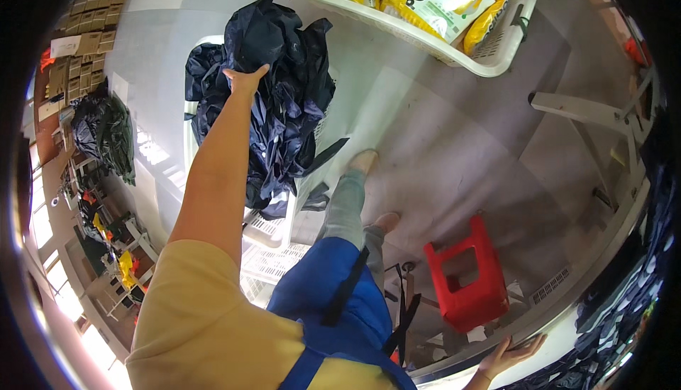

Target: The person folds several dark-colored garments on a white table. They smooth the fabric, fold the sleeves and body, and stack the folded items. The person handles the garments one at a time, turning them over as needed to complete the folds.

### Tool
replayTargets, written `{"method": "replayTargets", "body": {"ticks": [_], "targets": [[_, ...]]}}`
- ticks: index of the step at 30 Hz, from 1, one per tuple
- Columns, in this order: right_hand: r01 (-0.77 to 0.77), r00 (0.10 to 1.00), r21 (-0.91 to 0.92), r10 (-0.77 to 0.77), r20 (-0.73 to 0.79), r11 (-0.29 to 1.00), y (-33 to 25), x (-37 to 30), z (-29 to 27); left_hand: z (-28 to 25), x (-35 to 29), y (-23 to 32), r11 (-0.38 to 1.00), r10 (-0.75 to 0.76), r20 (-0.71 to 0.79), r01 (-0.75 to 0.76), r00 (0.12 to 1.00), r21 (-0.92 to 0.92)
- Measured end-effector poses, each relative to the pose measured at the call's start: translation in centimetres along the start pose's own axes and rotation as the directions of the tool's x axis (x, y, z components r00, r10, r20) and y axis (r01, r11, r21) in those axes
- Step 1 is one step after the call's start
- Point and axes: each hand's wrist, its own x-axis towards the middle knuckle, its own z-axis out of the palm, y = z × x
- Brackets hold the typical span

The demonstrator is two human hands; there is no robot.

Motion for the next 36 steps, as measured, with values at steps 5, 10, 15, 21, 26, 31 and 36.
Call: {"method": "replayTargets", "body": {"ticks": [5,10,15,21,26,31,36], "targets": [[-0.012,1.0,-0.011,0.012,0.009,1.0,-2.1,2.1,-0.3,-1.7,-1.7,-2.0,0.915,-0.073,0.198,0.144,0.978,-0.376],[-0.298,0.925,0.782,-0.037,0.379,0.547,-23.9,4.0,1.9,-15.8,-18.9,-4.0,0.979,0.169,0.66,-0.045,0.732,-0.2],[-0.95,0.297,0.313,-0.255,0.92,0.023,-38.1,-0.7,6.1,-27.3,-31.7,0.6,0.855,0.519,0.853,-0.028,0.061,-0.518],[-0.825,0.554,0.562,-0.287,0.781,-0.062,-35.1,0.2,-2.9,-33.4,-33.5,1.5,0.603,0.798,0.411,0.567,-0.442,-0.562],[-0.525,0.85,0.833,-0.05,0.525,-0.174,-22.1,-0.5,-14.2,-27.8,-28.5,-9.2,0.796,0.364,0.88,0.592,-0.305,-0.124],[-0.156,0.908,0.963,0.352,0.227,-0.218,-7.1,-8.7,-23.6,-25.6,-44.4,5.9,0.245,0.875,0.346,0.926,-0.339,0.287],[0.136,0.719,0.956,0.69,0.086,-0.261,4.0,-19.4,-25.8,-30.7,-61.8,23.8,0.511,0.823,0.518,0.703,-0.235,-0.494]]}}
